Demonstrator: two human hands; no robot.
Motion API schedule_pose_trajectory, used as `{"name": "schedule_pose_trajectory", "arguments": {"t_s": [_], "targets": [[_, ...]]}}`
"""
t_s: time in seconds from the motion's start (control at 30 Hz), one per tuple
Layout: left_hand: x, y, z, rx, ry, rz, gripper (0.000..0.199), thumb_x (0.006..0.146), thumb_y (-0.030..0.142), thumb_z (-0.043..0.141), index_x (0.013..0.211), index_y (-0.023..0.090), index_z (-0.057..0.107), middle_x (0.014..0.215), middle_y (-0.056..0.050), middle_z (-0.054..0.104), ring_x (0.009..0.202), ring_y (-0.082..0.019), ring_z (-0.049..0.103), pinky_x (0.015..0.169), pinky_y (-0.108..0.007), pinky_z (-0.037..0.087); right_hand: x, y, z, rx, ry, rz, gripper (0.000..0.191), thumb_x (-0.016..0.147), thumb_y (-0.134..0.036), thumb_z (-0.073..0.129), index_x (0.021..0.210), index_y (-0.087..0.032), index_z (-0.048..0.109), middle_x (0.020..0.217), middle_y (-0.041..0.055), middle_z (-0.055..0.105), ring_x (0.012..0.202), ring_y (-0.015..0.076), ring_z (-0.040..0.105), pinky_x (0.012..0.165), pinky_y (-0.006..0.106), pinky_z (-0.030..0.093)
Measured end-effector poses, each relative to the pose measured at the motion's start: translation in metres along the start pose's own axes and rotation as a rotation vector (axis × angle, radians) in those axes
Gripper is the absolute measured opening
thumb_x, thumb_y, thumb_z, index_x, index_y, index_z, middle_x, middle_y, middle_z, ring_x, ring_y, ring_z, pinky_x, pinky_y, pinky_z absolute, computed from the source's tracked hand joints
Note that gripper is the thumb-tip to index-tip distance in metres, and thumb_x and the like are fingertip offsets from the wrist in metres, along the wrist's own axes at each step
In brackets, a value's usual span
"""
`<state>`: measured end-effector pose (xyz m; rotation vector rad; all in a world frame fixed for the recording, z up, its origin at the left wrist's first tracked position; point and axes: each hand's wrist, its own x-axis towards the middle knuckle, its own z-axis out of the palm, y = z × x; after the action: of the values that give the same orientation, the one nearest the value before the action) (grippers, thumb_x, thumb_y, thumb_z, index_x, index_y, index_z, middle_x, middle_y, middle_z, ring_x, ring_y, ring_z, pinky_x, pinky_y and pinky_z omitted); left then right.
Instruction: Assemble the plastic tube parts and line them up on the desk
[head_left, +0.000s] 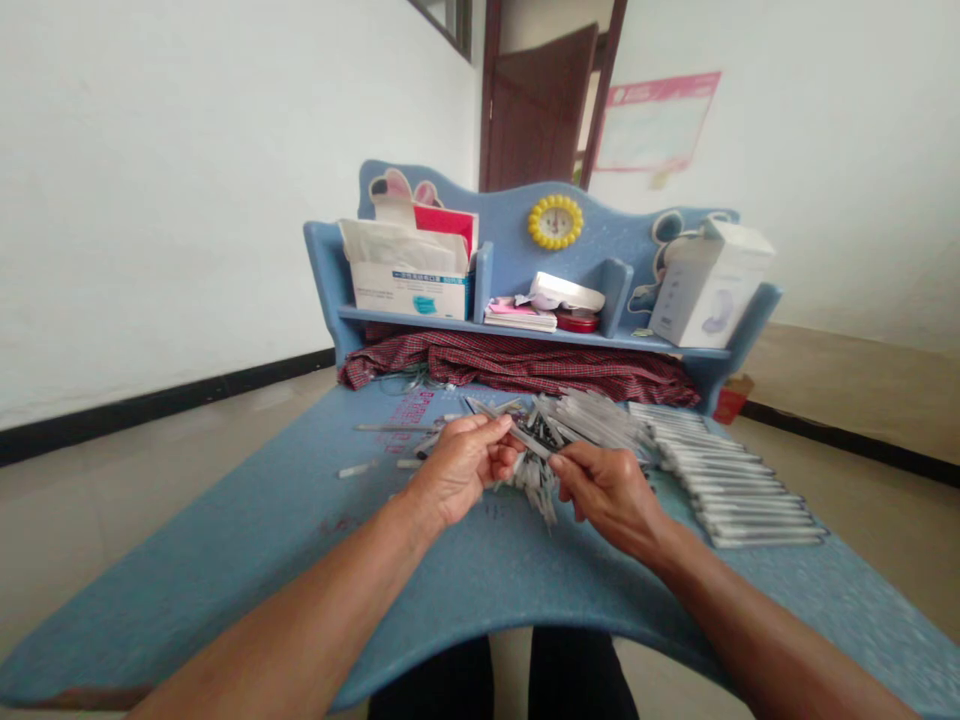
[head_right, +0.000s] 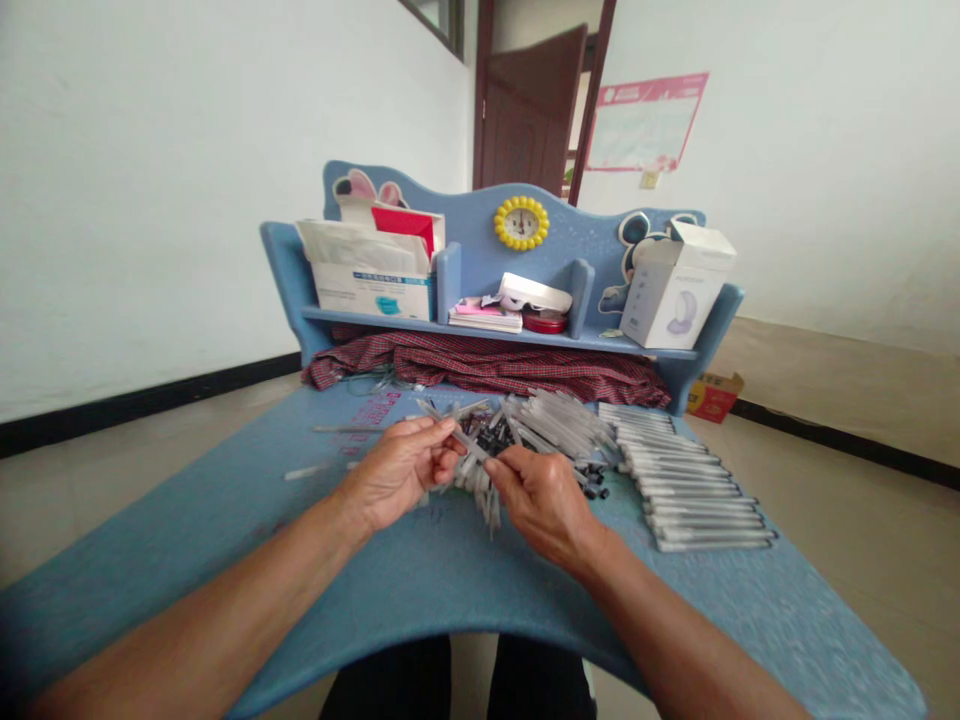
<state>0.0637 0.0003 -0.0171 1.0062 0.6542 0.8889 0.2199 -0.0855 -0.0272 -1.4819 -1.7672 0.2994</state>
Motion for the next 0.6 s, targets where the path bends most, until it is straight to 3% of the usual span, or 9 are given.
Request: {"name": "schedule_pose_trajectory", "arguments": {"t_s": [0.1,0.23,0.3,0.4,0.6], "targets": [[-0.0001,0.0008,0.0004,-0.001,0.009,0.008,0.013,0.082,0.013,0.053,0.069,0.009,0.056,0.06,-0.004,0.06,0.043,-0.006,0.051,0.038,-0.015,0.04,0.0,0.0033,-0.0002,0.129,-0.07,0.075,0.036,0.088,-0.042,0.04,0.067,-0.016,0.054,0.051,-0.0014,0.053,0.04,0.0086,0.049,0.042,0.02,0.037],[0.0004,0.0002,-0.0003,-0.001,0.016,0.006,0.013,0.082,0.013,0.053,0.07,0.009,0.056,0.06,-0.005,0.061,0.043,-0.006,0.051,0.038,-0.015,0.04,-0.0015,0.0066,0.0003,0.036,0.028,0.029,0.019,0.079,-0.035,0.056,0.087,-0.018,0.055,0.055,-0.0035,0.055,0.045,0.0096,0.05,0.045,0.021,0.038],[0.0006,-0.0005,-0.0005,0.007,0.01,0.004,0.013,0.082,0.013,0.053,0.069,0.009,0.056,0.06,-0.005,0.061,0.043,-0.006,0.051,0.038,-0.015,0.04,-0.0019,0.0058,0.0002,-0.014,0.029,0.004,0.015,0.083,-0.033,0.051,0.08,-0.018,0.055,0.055,-0.0023,0.055,0.045,0.0091,0.05,0.046,0.021,0.037],[0.0011,-0.0009,-0.0005,0.01,0.01,0.013,0.013,0.081,0.013,0.054,0.069,0.009,0.056,0.06,-0.004,0.06,0.043,-0.006,0.051,0.038,-0.015,0.041,-0.0019,0.0037,-0.001,-0.039,-0.025,-0.007,0.032,0.09,-0.035,0.038,0.067,-0.018,0.053,0.054,-0.0007,0.054,0.044,0.0083,0.049,0.045,0.02,0.036],[0.0006,-0.0005,-0.0003,0.01,0.013,0.008,0.012,0.081,0.013,0.054,0.07,0.009,0.056,0.061,-0.005,0.061,0.043,-0.006,0.052,0.038,-0.015,0.041,-0.0017,0.0038,-0.0016,-0.033,0.01,0.036,0.017,0.083,-0.035,0.05,0.083,-0.018,0.054,0.055,-0.0035,0.053,0.046,0.0088,0.049,0.046,0.02,0.035]]}}
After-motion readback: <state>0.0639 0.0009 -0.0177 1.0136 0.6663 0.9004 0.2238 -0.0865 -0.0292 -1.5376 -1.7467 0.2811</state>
